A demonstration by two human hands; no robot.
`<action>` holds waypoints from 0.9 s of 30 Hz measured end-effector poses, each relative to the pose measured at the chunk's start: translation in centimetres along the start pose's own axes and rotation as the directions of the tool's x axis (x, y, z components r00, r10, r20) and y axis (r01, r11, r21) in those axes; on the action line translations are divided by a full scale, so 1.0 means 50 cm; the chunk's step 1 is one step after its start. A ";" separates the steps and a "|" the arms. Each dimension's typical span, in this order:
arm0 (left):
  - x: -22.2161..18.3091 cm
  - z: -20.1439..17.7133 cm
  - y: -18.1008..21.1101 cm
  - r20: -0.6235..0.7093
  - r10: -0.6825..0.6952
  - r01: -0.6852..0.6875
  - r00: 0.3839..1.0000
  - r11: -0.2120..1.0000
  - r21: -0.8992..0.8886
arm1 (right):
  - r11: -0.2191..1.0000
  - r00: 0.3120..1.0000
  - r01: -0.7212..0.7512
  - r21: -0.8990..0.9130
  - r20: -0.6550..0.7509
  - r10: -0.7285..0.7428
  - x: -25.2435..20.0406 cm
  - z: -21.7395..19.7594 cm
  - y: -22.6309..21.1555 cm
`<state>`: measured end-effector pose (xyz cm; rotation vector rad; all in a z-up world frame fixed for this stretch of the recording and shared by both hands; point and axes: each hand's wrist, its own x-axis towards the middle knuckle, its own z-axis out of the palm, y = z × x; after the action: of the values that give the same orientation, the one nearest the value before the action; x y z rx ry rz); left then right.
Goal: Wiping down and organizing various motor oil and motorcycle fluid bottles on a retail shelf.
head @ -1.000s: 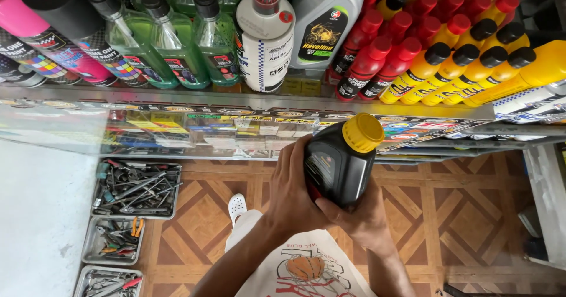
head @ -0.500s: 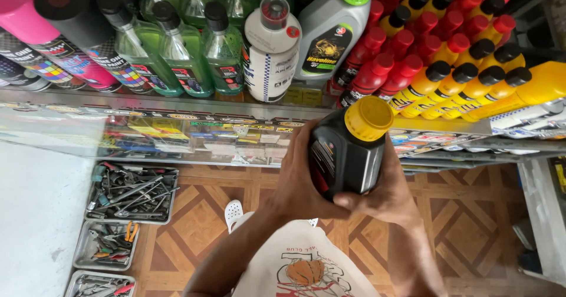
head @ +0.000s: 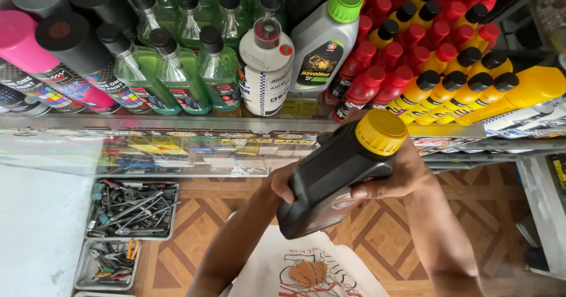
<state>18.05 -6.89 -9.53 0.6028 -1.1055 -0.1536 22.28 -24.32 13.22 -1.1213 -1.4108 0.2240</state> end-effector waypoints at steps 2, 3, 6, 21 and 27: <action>0.051 0.021 0.027 -0.012 -0.003 0.004 1.000 1.000 0.009 | 0.992 0.990 -0.121 -0.043 -0.073 0.118 -0.024 0.014 -0.015; 0.078 0.029 0.043 -0.023 -0.007 0.008 1.000 1.000 0.021 | 0.968 0.962 -0.241 -0.076 -0.148 0.228 -0.034 0.020 -0.021; 0.136 0.095 0.218 -0.344 -0.220 0.319 0.913 0.911 0.262 | 0.904 0.952 -0.274 -0.328 -0.226 0.206 -0.085 -0.016 -0.017; 0.300 0.128 0.356 -0.306 0.180 0.354 0.935 -0.544 0.761 | 0.506 0.955 -0.198 -0.840 -0.048 0.294 0.162 -0.059 -0.063; 0.292 0.094 0.335 -0.380 0.159 0.391 0.911 -0.619 0.681 | 0.354 0.964 -0.108 -0.929 -0.010 0.267 0.166 -0.071 -0.042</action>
<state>17.67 -0.71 12.33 2.6318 -0.3156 1.0301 26.19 -21.16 20.99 -2.2759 -1.5397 -0.4413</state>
